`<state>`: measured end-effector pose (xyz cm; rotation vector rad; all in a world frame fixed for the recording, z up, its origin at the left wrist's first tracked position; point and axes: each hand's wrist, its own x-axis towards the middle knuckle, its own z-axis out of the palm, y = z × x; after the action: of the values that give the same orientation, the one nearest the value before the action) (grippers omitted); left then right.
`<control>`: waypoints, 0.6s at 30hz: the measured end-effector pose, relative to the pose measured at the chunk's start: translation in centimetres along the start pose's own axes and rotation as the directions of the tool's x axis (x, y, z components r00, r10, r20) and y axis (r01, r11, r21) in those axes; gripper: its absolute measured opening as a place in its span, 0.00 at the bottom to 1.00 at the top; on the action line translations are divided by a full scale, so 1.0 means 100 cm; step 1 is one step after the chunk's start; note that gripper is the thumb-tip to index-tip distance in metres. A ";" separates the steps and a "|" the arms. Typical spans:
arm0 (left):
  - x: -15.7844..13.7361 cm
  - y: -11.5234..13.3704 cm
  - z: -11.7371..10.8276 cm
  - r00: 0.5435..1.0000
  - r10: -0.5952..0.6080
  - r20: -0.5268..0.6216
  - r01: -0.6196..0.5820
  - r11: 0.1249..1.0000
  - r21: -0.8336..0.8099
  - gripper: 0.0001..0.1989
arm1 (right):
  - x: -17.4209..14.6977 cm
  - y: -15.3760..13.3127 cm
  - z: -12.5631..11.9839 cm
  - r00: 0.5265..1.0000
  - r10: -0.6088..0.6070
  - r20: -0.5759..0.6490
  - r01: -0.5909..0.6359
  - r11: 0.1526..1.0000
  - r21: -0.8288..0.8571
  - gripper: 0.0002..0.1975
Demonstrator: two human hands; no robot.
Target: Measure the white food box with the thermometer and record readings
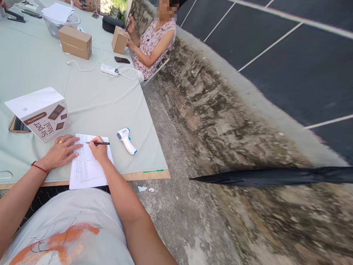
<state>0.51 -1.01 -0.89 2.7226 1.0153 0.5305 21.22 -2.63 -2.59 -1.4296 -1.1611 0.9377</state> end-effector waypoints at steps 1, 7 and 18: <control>0.000 0.000 0.000 1.000 -0.007 0.002 0.007 1.000 -0.007 0.19 | 0.000 0.000 0.000 1.000 0.001 -0.002 -0.001 1.000 -0.004 0.03; 0.000 0.000 0.000 1.000 -0.020 -0.014 0.019 0.999 -0.030 0.18 | -0.001 -0.001 0.000 1.000 -0.001 -0.010 0.001 1.000 -0.011 0.03; 0.000 -0.001 0.000 1.000 -0.001 0.004 0.001 1.000 0.016 0.20 | 0.000 -0.002 0.001 1.000 0.008 -0.016 -0.008 1.000 0.009 0.03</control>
<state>0.38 -0.93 -0.94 2.7353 1.0244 0.5191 21.14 -2.60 -2.43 -1.4327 -1.1389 0.9348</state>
